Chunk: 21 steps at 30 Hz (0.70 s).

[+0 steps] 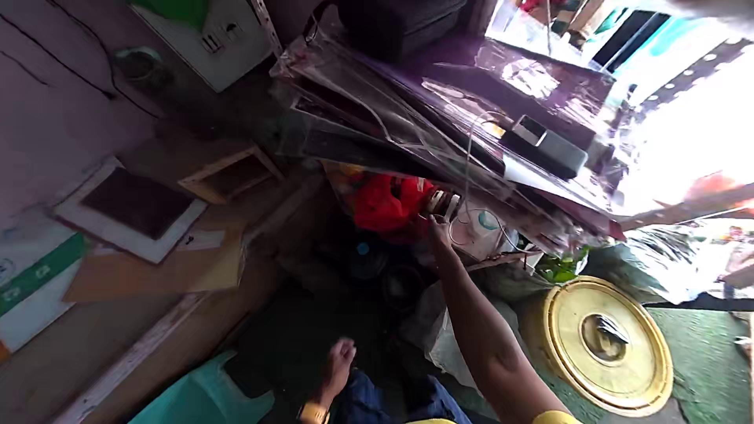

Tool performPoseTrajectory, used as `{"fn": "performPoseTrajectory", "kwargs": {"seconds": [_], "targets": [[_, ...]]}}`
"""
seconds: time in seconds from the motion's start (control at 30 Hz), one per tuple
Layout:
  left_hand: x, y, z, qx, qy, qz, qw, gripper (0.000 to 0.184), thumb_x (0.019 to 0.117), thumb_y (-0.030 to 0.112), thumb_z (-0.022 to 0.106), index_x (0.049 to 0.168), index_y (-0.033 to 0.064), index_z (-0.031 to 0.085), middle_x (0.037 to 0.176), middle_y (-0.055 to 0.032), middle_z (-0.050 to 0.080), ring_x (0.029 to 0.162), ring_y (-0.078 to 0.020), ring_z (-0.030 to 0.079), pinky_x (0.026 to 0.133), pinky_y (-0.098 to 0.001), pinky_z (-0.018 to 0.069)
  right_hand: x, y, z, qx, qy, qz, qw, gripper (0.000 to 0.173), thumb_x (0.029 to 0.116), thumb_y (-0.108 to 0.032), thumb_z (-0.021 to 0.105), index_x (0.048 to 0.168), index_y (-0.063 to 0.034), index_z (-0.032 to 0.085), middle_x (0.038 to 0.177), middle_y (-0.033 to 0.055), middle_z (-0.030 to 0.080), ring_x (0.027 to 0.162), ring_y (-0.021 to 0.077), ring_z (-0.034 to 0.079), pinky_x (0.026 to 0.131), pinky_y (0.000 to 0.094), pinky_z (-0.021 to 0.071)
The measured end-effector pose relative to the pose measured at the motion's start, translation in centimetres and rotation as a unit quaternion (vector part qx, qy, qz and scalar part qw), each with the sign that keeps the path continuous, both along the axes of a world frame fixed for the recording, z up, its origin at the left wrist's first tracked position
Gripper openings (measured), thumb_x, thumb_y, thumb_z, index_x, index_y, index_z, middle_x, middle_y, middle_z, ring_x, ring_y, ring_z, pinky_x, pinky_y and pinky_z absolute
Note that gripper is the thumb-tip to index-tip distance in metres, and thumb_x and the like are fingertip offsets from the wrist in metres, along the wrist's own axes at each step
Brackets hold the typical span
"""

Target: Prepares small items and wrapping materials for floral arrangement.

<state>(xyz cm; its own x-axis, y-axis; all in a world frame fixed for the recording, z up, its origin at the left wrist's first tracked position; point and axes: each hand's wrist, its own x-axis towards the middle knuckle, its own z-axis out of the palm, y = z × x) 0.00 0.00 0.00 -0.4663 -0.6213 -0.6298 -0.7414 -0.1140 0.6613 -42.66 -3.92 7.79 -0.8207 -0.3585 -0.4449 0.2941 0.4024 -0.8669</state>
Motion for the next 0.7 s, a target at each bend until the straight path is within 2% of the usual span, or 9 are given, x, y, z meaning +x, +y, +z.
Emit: {"fn": "performPoseTrajectory", "kwargs": {"seconds": [0.07,0.2,0.3,0.33,0.4,0.47,0.53,0.6,0.7], "targets": [[-8.2,-5.1,1.5,-0.006,0.048,-0.059,0.997,0.037,0.1033,0.024,0.059,0.133,0.0018,0.061,0.124,-0.0163,0.068,0.113,-0.0254,0.067,0.101,-0.0459,0.0541,-0.2,-1.7,1.0,0.043,0.001,-0.012,0.999,0.041,0.1044,-0.026,0.058,0.135,0.0009,0.057,0.126,0.025,0.064,0.113,0.0341,0.064,0.098,0.0514,0.051],[-21.6,-11.7,3.5,0.003,0.133,-0.134,0.982,0.035,0.1036,0.021,0.057,0.129,-0.002,0.062,0.12,-0.0187,0.068,0.109,-0.0266,0.068,0.099,-0.0453,0.055,-0.8,-3.6,-1.0,0.064,-0.004,-0.085,0.994,0.041,0.0998,-0.023,0.065,0.133,0.0013,0.059,0.125,0.0242,0.065,0.114,0.0347,0.065,0.098,0.052,0.0523],[-28.7,-14.3,4.1,0.057,0.139,-0.154,0.977,0.039,0.1027,0.02,0.058,0.136,0.0002,0.058,0.128,-0.0196,0.066,0.111,-0.0284,0.068,0.097,-0.0471,0.0558,-1.5,-4.2,-3.2,0.033,-0.023,-0.166,0.985,0.044,0.0918,-0.018,0.075,0.129,0.002,0.061,0.117,0.023,0.067,0.102,0.0327,0.068,0.087,0.0496,0.058],[-30.4,-14.7,3.9,0.064,0.139,-0.161,0.975,0.04,0.1021,0.02,0.058,0.139,0.0023,0.057,0.129,-0.0194,0.065,0.109,-0.0293,0.068,0.093,-0.0485,0.0567,-1.6,-4.2,-3.9,0.022,-0.024,-0.185,0.982,0.045,0.0901,-0.016,0.077,0.128,0.0021,0.061,0.115,0.0221,0.068,0.1,0.0317,0.069,0.085,0.0488,0.0589],[-32.9,-15.0,3.5,0.088,0.136,-0.164,0.973,0.041,0.1042,0.022,0.055,0.142,0.0068,0.056,0.132,-0.0187,0.064,0.11,-0.0318,0.067,0.088,-0.0525,0.0579,-1.5,-4.4,-4.0,0.016,-0.015,-0.208,0.978,0.044,0.0882,-0.016,0.079,0.125,0.0027,0.063,0.112,0.0211,0.068,0.097,0.0298,0.068,0.083,0.0477,0.0579],[-34.2,-15.5,3.6,0.148,0.145,-0.134,0.969,0.043,0.1054,0.021,0.051,0.147,0.0108,0.052,0.14,-0.0164,0.059,0.12,-0.033,0.063,0.09,-0.0558,0.0579,-0.9,-4.8,-2.8,0.026,-0.002,-0.218,0.976,0.044,0.0901,-0.017,0.077,0.127,0.0024,0.061,0.113,0.021,0.068,0.099,0.0293,0.067,0.086,0.0482,0.057],[-35.0,-15.9,3.7,0.225,0.168,-0.077,0.957,0.041,0.1097,0.025,0.044,0.147,0.0117,0.052,0.142,-0.0142,0.058,0.124,-0.0311,0.06,0.092,-0.0553,0.0558,-0.1,-5.3,-1.2,0.011,0.006,-0.228,0.974,0.04,0.0906,-0.01,0.074,0.125,0.0031,0.059,0.108,0.0204,0.067,0.094,0.027,0.068,0.082,0.046,0.0581],[-35.4,-16.4,3.5,0.278,0.168,-0.052,0.944,0.041,0.1106,0.022,0.041,0.149,0.0097,0.048,0.138,-0.0156,0.06,0.119,-0.0295,0.061,0.09,-0.0512,0.055,0.8,-5.0,-1.8,-0.017,-0.038,-0.237,0.971,0.035,0.0915,-0.008,0.075,0.121,0.005,0.061,0.102,0.0195,0.07,0.086,0.0253,0.071,0.077,0.0427,0.062],[-35.6,-17.2,2.8,0.293,0.162,-0.068,0.94,0.04,0.1042,0.005,0.046,0.143,0.0076,0.053,0.126,-0.0151,0.064,0.103,-0.0236,0.065,0.082,-0.0422,0.0566,2.3,-4.4,-3.7,-0.059,-0.126,-0.261,0.955,0.03,0.0952,-0.009,0.071,0.119,0.0065,0.062,0.096,0.0184,0.071,0.079,0.0245,0.07,0.072,0.0408,0.0614]]}}
